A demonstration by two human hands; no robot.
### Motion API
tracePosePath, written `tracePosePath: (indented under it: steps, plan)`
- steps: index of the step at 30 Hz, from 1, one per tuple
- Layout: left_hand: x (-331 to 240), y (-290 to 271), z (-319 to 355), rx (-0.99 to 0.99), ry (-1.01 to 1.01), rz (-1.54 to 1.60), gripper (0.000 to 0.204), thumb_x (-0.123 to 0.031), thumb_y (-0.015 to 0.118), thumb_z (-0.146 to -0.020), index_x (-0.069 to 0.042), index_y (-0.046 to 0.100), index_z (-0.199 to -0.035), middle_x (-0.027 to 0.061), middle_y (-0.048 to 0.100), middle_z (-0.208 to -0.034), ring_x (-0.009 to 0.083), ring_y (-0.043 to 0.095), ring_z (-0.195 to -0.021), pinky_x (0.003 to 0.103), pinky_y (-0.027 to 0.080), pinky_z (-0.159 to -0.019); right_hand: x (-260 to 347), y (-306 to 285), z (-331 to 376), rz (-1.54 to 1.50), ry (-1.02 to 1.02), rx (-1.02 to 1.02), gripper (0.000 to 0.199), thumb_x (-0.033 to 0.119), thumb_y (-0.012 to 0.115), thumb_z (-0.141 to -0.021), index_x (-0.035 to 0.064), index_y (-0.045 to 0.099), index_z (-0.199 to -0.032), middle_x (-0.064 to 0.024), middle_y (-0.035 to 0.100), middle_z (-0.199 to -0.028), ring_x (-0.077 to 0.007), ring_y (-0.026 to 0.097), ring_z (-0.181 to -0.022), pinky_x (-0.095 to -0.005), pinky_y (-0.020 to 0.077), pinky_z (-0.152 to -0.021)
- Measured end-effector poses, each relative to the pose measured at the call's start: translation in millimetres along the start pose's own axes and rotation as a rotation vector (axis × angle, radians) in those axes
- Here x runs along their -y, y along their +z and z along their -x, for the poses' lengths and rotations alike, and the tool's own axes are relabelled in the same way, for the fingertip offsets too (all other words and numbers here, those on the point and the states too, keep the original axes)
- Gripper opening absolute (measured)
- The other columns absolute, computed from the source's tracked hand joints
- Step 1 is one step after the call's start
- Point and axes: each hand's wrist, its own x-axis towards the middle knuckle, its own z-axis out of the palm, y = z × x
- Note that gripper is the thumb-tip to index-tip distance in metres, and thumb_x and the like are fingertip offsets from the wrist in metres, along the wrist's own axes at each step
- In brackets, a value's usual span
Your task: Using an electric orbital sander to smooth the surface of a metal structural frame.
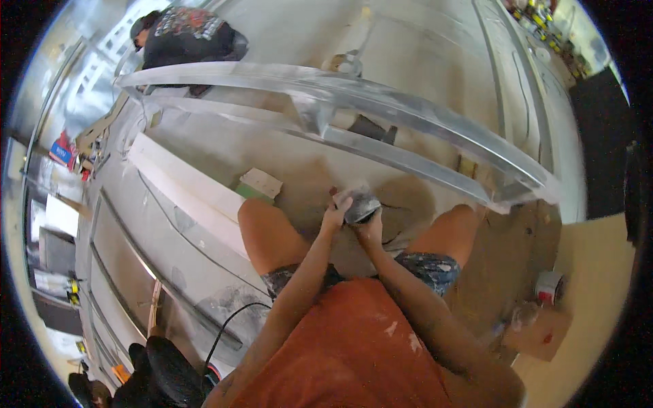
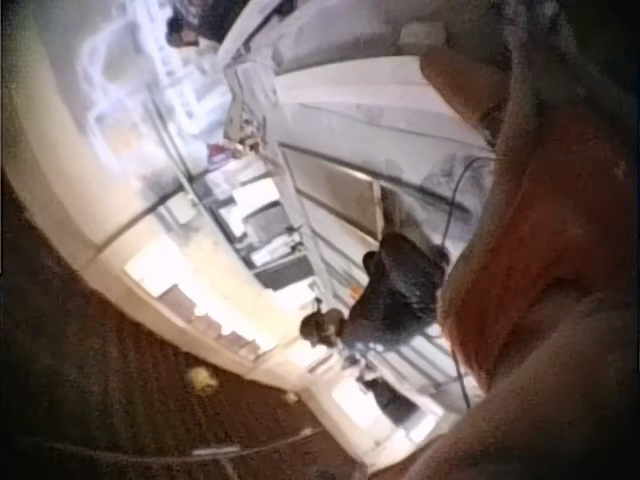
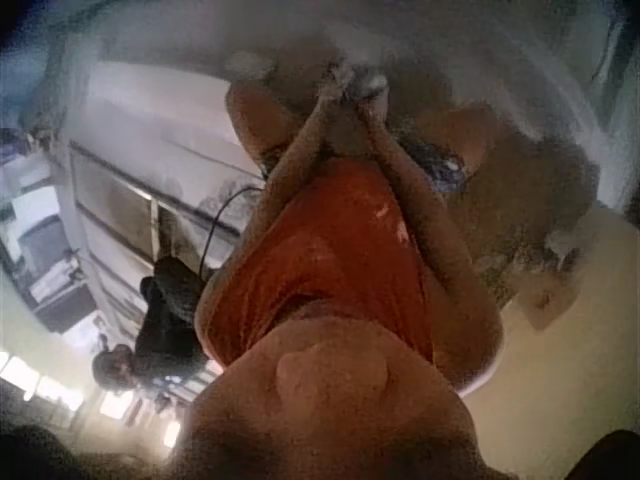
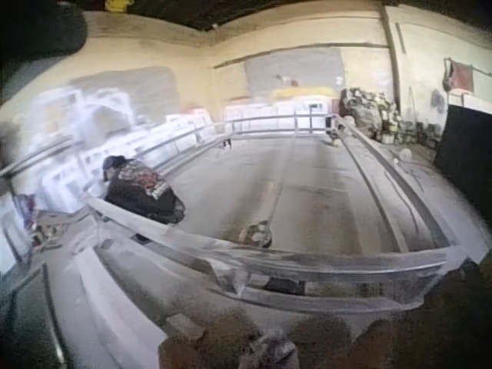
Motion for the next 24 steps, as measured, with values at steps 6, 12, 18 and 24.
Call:
tracePosePath:
  steps: [6, 12, 18, 24]
  plan:
    - [63.4, -43.8, -44.0, -0.245, 0.128, 0.382, 0.074, -0.058, 0.078, -0.080, 0.000, 0.067, -0.125, 0.0178, 0.069, -0.124, 0.0289, 0.066, -0.113, 0.040, 0.050, -0.096, -10.4, 45.0, -0.7, -0.197, -0.082, 0.365, 0.092, 0.021, 0.081, -0.080, 0.0039, 0.028, -0.153, -0.0167, 0.053, -0.140, -0.0305, 0.057, -0.124, -0.0461, 0.0484, -0.102]
    - [41.5, -26.0, -22.8, -0.271, 0.205, 0.078, 0.067, -0.058, 0.075, -0.083, -0.006, 0.069, -0.124, 0.0172, 0.071, -0.118, 0.0311, 0.067, -0.111, 0.041, 0.051, -0.096, -36.1, 13.1, -3.7, -0.765, 0.207, 0.510, 0.087, 0.019, 0.074, -0.088, 0.0080, 0.023, -0.159, -0.0151, 0.053, -0.139, -0.0284, 0.057, -0.121, -0.0441, 0.0485, -0.101]
    - [70.2, -6.0, -42.7, -0.168, 0.142, 0.096, 0.083, -0.070, 0.069, -0.081, -0.004, 0.061, -0.131, 0.0194, 0.068, -0.125, 0.0358, 0.064, -0.118, 0.045, 0.048, -0.100, -32.2, 8.7, -6.7, -0.494, 0.333, 0.379, 0.060, 0.042, 0.060, -0.100, 0.0082, 0.045, -0.148, -0.0105, 0.057, -0.136, -0.0270, 0.057, -0.121, -0.0421, 0.0473, -0.102]
    - [75.7, 17.1, -37.1, -0.130, 0.226, 0.002, 0.075, -0.066, 0.062, -0.089, -0.003, 0.058, -0.129, 0.0211, 0.069, -0.119, 0.0396, 0.065, -0.115, 0.047, 0.049, -0.097, -75.2, 3.4, -25.5, -0.521, 0.471, 0.290, 0.064, 0.053, 0.059, -0.099, 0.0044, 0.055, -0.141, -0.0108, 0.064, -0.128, -0.0255, 0.061, -0.115, -0.0396, 0.0489, -0.098]
